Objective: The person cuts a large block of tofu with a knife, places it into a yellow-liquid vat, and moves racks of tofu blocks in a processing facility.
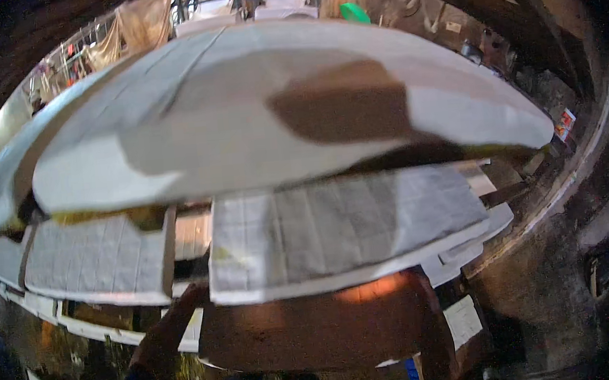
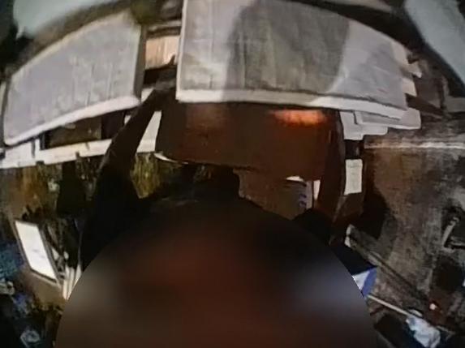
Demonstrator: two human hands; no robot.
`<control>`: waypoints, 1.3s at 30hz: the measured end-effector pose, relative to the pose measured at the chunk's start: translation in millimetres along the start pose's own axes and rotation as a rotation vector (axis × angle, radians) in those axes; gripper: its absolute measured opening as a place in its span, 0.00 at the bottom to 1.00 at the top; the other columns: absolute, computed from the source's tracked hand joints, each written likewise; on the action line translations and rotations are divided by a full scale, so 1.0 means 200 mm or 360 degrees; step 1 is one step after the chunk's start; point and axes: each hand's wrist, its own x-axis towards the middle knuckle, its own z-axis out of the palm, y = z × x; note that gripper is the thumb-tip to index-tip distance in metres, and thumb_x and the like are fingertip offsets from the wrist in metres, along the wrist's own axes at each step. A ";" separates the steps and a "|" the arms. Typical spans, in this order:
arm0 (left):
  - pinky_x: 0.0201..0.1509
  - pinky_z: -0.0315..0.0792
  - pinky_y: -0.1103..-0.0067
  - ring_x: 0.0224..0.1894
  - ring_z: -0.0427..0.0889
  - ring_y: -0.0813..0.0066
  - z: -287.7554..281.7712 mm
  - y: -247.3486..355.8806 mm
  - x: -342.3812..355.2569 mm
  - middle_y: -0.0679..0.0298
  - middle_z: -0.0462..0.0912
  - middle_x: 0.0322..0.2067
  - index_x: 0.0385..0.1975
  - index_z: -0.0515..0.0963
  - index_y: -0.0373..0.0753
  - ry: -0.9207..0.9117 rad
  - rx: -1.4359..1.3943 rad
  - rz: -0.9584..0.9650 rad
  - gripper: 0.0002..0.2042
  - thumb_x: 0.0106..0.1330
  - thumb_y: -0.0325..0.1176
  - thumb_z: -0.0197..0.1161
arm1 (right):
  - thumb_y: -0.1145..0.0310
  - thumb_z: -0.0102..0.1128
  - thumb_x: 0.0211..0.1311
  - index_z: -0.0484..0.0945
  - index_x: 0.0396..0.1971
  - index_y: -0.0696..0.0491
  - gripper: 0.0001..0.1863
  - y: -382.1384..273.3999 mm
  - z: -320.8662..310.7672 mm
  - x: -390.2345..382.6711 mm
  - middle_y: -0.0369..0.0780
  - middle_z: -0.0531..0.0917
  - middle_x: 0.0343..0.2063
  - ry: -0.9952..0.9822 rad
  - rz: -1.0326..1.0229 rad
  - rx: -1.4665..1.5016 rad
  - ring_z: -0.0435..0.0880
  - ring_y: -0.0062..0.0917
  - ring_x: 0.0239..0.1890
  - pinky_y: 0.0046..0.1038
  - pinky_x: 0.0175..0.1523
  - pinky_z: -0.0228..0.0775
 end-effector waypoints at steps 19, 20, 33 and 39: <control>0.38 0.65 0.73 0.31 0.68 0.74 0.66 0.17 -1.06 0.69 0.66 0.24 0.23 0.69 0.38 -0.1399 0.0357 0.0733 0.15 0.64 0.42 0.59 | 0.35 0.53 0.56 0.69 0.59 0.58 0.43 0.01 0.91 -4.03 0.50 0.69 0.61 0.1703 0.0359 0.0980 0.67 0.42 0.64 0.46 0.67 0.59; 0.37 0.64 0.76 0.30 0.66 0.77 0.75 0.17 -1.13 0.72 0.64 0.23 0.24 0.69 0.41 -0.1541 0.0339 0.0656 0.11 0.64 0.38 0.61 | 0.30 0.55 0.51 0.68 0.60 0.58 0.49 -0.07 1.06 -4.19 0.54 0.67 0.62 0.1964 0.0340 0.1232 0.67 0.43 0.63 0.49 0.65 0.61; 0.67 0.58 0.74 0.62 0.68 0.66 1.47 1.13 -1.94 0.56 0.70 0.60 0.66 0.61 0.32 -0.3044 0.0053 0.0471 0.31 0.63 0.38 0.59 | 0.61 0.55 0.67 0.68 0.61 0.59 0.27 -0.71 2.24 -5.26 0.37 0.76 0.55 0.3257 0.0160 0.1736 0.75 0.21 0.54 0.23 0.60 0.65; 0.66 0.60 0.74 0.62 0.68 0.68 1.56 1.52 -2.47 0.55 0.69 0.60 0.66 0.59 0.30 -0.3621 0.0115 0.0709 0.31 0.68 0.42 0.55 | 0.59 0.55 0.66 0.70 0.59 0.61 0.27 -1.34 2.57 -5.23 0.38 0.75 0.55 0.4048 0.0480 0.1384 0.74 0.19 0.54 0.21 0.58 0.65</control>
